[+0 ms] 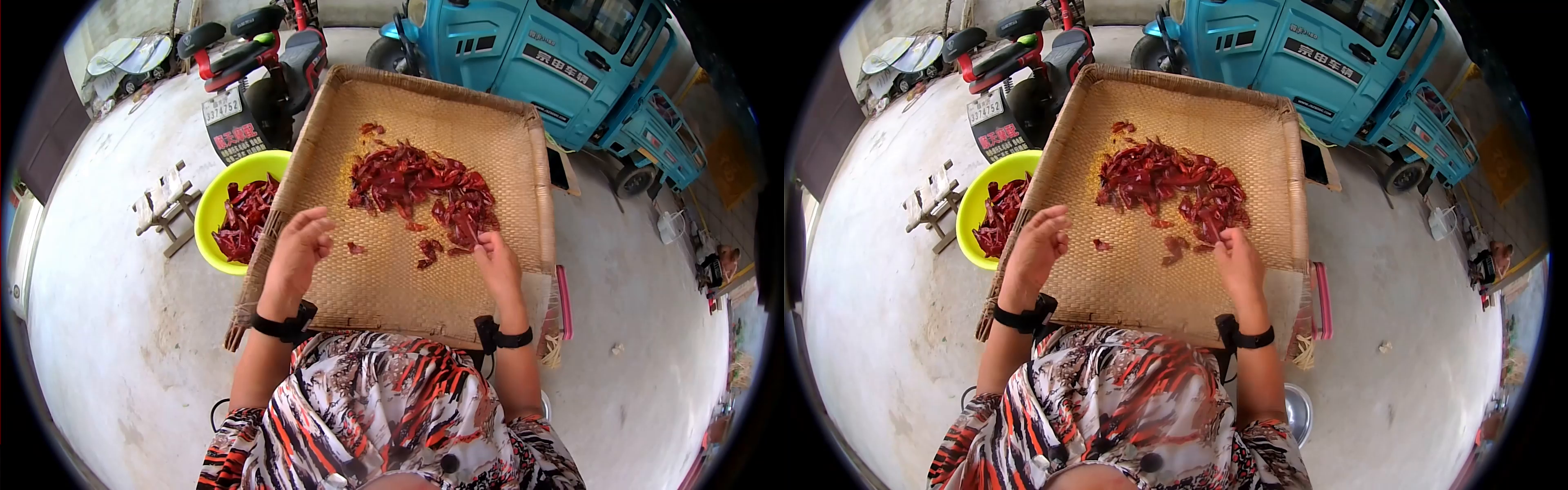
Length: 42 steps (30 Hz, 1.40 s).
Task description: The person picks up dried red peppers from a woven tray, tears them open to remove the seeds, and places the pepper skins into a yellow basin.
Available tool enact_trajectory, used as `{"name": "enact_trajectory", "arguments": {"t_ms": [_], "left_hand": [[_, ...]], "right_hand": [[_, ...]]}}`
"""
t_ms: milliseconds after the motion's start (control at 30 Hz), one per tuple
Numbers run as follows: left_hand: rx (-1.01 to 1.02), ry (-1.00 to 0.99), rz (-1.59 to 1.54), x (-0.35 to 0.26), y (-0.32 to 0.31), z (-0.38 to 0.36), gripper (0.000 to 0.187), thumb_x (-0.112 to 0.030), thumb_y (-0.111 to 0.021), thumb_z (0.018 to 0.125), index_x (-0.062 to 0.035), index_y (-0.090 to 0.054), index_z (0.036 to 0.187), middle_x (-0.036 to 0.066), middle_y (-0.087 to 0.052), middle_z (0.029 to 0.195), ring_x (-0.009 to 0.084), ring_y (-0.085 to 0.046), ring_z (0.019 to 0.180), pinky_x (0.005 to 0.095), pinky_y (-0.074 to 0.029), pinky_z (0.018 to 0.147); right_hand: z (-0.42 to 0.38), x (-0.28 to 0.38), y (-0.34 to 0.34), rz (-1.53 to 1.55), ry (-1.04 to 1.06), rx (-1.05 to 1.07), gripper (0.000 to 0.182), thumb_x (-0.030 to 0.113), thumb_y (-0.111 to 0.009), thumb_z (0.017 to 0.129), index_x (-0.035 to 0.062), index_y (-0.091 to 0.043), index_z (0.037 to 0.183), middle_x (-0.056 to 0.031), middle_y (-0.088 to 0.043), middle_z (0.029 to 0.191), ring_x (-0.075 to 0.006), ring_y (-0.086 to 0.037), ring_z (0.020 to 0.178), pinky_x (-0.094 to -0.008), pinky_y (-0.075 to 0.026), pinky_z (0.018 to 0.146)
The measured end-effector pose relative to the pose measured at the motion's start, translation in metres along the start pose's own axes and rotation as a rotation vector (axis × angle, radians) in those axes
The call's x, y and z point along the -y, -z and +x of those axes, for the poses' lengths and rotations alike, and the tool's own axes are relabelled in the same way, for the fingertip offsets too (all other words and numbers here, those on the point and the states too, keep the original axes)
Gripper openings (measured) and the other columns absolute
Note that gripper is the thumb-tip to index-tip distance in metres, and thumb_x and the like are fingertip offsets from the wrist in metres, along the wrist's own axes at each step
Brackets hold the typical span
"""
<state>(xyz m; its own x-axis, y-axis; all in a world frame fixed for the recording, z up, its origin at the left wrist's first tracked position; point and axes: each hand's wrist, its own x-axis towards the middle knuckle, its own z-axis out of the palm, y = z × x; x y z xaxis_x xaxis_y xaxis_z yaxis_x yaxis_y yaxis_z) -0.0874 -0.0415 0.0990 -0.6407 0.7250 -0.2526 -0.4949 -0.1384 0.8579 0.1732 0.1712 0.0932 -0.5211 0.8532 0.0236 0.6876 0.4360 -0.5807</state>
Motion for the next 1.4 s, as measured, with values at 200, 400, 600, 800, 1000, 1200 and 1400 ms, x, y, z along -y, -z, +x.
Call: {"name": "enact_trajectory", "arguments": {"t_ms": [200, 400, 600, 800, 1000, 1200, 1400], "left_hand": [[0.296, 0.262, 0.239, 0.034, -0.042, -0.016, 0.047, -0.024, -0.069, 0.089, 0.0011, -0.053, 0.125, 0.003, -0.061, 0.079, 0.0082, -0.048, 0.053, 0.0221, -0.037, 0.048], [0.183, 0.197, 0.021, 0.022, -0.033, -0.013, 0.018, -0.025, -0.063, 0.094, -0.0109, -0.057, 0.083, -0.004, -0.051, 0.062, 0.0068, -0.042, 0.047, 0.0199, -0.033, 0.045], [-0.245, -0.110, -0.318, -0.006, 0.034, 0.015, 0.011, -0.022, -0.058, 0.096, -0.0123, -0.054, 0.098, -0.005, -0.054, 0.071, 0.0034, -0.047, 0.054, 0.0169, -0.041, 0.048], [-0.443, -0.135, -0.468, -0.006, 0.062, 0.024, 0.015, -0.014, -0.058, 0.093, -0.0067, -0.053, 0.105, 0.005, -0.063, 0.092, 0.0130, -0.058, 0.070, 0.0233, -0.050, 0.061], [-0.164, -0.085, -0.215, 0.004, 0.023, 0.005, 0.022, -0.008, -0.057, 0.090, -0.0052, -0.055, 0.112, 0.003, -0.062, 0.090, 0.0112, -0.057, 0.072, 0.0231, -0.047, 0.065], [0.354, 0.146, 0.321, 0.025, -0.030, -0.012, 0.027, -0.015, -0.062, 0.092, -0.0040, -0.057, 0.115, 0.001, -0.061, 0.087, 0.0064, -0.053, 0.068, 0.0204, -0.042, 0.061], [0.586, 0.191, 0.617, 0.043, -0.039, -0.016, 0.023, -0.021, -0.065, 0.091, -0.0048, -0.061, 0.108, -0.003, -0.055, 0.076, 0.0056, -0.048, 0.063, 0.0203, -0.039, 0.057]], "right_hand": [[-0.033, 0.044, -0.029, 0.749, 0.108, 0.435, 0.021, 0.013, -0.049, 0.097, 0.0003, -0.057, 0.111, -0.0039, -0.061, 0.088, -0.0107, -0.060, 0.067, -0.0243, -0.050, 0.063], [-0.025, 0.041, -0.030, 0.854, 0.064, 0.449, 0.022, 0.018, -0.054, 0.096, 0.0003, -0.058, 0.109, -0.0060, -0.063, 0.090, -0.0127, -0.061, 0.072, -0.0265, -0.050, 0.065], [0.037, -0.032, -0.023, -0.182, 0.008, -0.067, 0.028, 0.024, -0.061, 0.090, 0.0043, -0.060, 0.110, -0.0110, -0.066, 0.102, -0.0279, -0.064, 0.091, -0.0409, -0.050, 0.077], [0.062, -0.049, -0.034, -0.327, -0.142, -0.053, 0.026, 0.027, -0.061, 0.090, 0.0047, -0.061, 0.104, -0.0098, -0.066, 0.096, -0.0263, -0.064, 0.086, -0.0408, -0.051, 0.074], [0.055, -0.045, -0.023, -0.291, -0.140, 0.050, 0.028, 0.030, -0.065, 0.086, 0.0040, -0.060, 0.097, -0.0078, -0.066, 0.088, -0.0281, -0.064, 0.080, -0.0415, -0.049, 0.071], [0.002, 0.005, -0.036, 0.762, 0.002, 0.443, 0.018, 0.017, -0.065, 0.088, 0.0033, -0.060, 0.097, -0.0030, -0.064, 0.087, -0.0097, -0.060, 0.072, -0.0241, -0.048, 0.064], [-0.023, 0.052, -0.043, 1.039, -0.037, 0.679, 0.011, 0.014, -0.062, 0.092, 0.0063, -0.059, 0.098, 0.0005, -0.063, 0.087, -0.0073, -0.056, 0.068, -0.0228, -0.050, 0.064]]}}
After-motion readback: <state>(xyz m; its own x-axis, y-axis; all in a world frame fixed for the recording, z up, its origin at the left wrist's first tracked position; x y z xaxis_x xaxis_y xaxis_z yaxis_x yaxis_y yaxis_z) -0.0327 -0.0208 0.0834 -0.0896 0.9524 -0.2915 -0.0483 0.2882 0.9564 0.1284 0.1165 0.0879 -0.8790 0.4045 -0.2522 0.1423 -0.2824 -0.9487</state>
